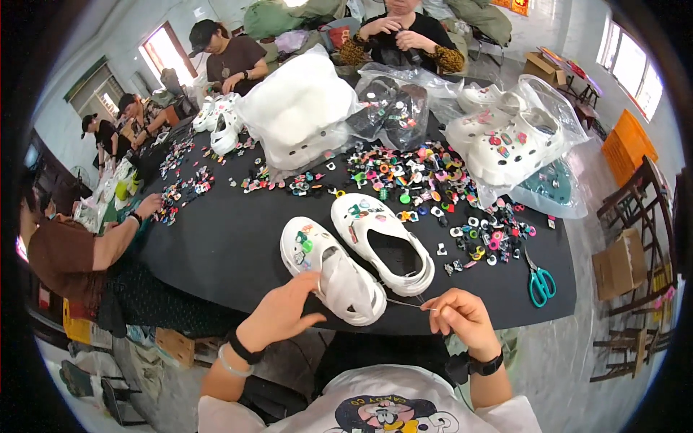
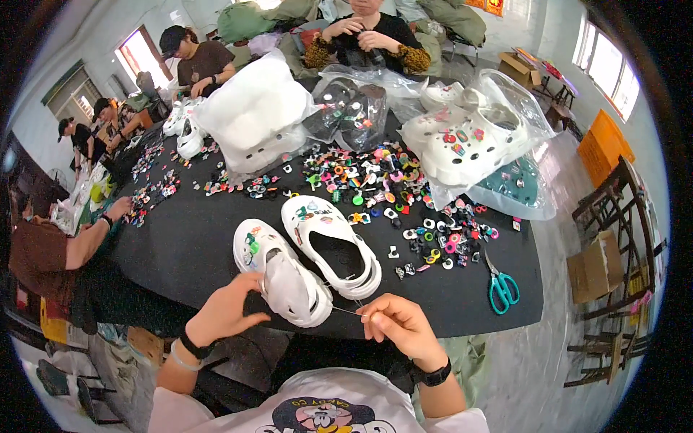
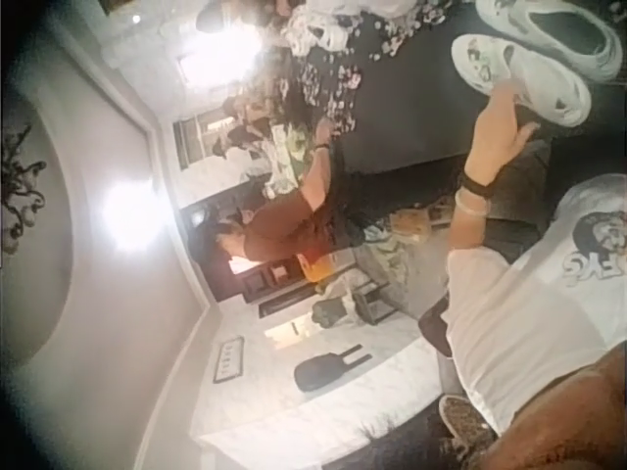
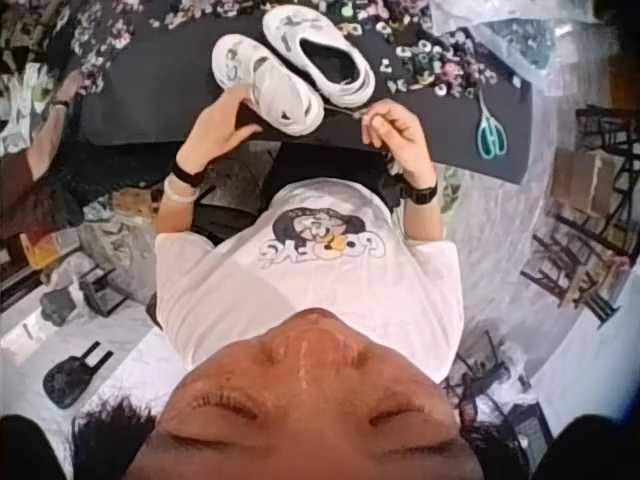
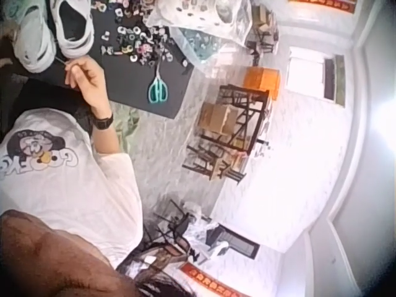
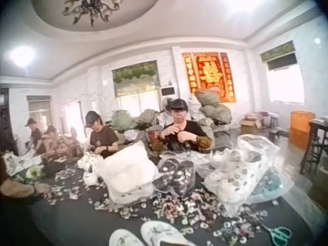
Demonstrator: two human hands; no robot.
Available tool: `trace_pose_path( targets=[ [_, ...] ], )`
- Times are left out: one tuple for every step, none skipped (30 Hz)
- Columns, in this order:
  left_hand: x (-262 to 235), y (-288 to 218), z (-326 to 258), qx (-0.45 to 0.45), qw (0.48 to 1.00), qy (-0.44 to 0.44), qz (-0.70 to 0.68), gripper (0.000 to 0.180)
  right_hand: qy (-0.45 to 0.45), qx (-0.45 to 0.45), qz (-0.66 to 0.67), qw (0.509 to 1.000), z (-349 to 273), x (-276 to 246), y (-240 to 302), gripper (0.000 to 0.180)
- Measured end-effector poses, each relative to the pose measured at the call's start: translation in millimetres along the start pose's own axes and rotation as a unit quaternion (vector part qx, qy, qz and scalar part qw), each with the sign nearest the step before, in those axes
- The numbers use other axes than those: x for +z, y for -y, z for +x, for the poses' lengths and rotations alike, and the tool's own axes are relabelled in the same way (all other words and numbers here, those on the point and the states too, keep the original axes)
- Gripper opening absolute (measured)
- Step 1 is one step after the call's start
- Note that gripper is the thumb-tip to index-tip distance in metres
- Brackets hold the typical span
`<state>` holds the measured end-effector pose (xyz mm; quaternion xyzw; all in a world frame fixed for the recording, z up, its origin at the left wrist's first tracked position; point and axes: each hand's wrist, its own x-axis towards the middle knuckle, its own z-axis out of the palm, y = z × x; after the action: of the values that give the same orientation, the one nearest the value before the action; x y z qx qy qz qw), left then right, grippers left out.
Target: Apply decorative charms and pins to foam clogs at a manufacturing or assembly station.
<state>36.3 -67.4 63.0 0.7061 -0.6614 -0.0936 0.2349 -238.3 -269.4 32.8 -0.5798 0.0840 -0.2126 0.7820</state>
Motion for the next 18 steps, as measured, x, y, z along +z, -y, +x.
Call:
trace_pose_path(
  targets=[
    [-2,-8,0,0.001,1.000,0.007,0.000,0.035,-0.002,-0.018,0.018,1.000,-2,1,-5,0.014],
    [-2,-17,-1,-0.005,1.000,-0.017,0.007,0.043,-0.008,-0.011,0.018,1.000,-5,2,-8,0.014],
    [-1,-25,-2,-0.012,0.999,-0.042,0.013,0.052,-0.014,-0.011,0.014,1.000,-7,4,-11,0.013],
    [3,-33,-2,-0.011,0.999,-0.038,0.013,0.052,-0.020,-0.012,0.009,1.000,-9,7,-14,0.013],
    [10,-41,-3,0.043,0.995,-0.043,0.085,0.056,-0.008,-0.017,0.001,1.000,-10,9,-16,0.013],
    [18,-46,-3,0.076,0.985,-0.027,0.155,0.060,0.004,-0.029,-0.005,1.000,-10,12,-18,0.012],
    [28,-47,0,0.044,0.988,-0.041,0.142,0.050,0.014,-0.025,-0.028,0.999,-11,13,-18,0.012],
    [34,-43,3,0.055,0.988,-0.062,0.132,0.050,0.023,-0.022,-0.054,0.998,-11,15,-18,0.013],
    [41,-37,8,0.012,0.988,-0.080,0.130,0.043,0.023,-0.022,-0.053,0.998,-11,16,-17,0.013],
    [46,-32,11,-0.029,0.986,-0.099,0.128,0.037,0.023,-0.025,-0.070,0.997,-10,16,-16,0.012],
    [49,-29,11,-0.034,0.986,-0.109,0.120,0.028,0.021,-0.028,-0.085,0.996,-9,17,-14,0.011],
    [50,-27,11,-0.032,0.986,-0.106,0.121,0.028,0.019,-0.028,-0.083,0.996,-7,17,-13,0.011],
    [50,-27,12,-0.041,0.987,-0.094,0.125,0.031,0.019,-0.101,-0.158,0.982,-4,16,-11,0.009],
    [49,-30,11,-0.051,0.987,-0.083,0.128,0.034,0.018,-0.167,-0.228,0.959,-2,16,-9,0.008],
    [46,-35,11,-0.049,0.987,-0.083,0.130,0.034,0.021,-0.174,-0.232,0.957,-2,17,-8,0.008],
    [43,-44,11,-0.049,0.985,-0.098,0.136,0.036,0.005,-0.213,-0.315,0.925,-4,19,-6,0.011],
    [39,-53,11,-0.052,0.983,-0.107,0.140,0.039,-0.012,-0.246,-0.399,0.883,-5,22,-5,0.017],
    [35,-62,12,-0.042,0.983,-0.108,0.140,0.039,-0.018,-0.246,-0.396,0.884,-7,25,-3,0.017]
  ],
)
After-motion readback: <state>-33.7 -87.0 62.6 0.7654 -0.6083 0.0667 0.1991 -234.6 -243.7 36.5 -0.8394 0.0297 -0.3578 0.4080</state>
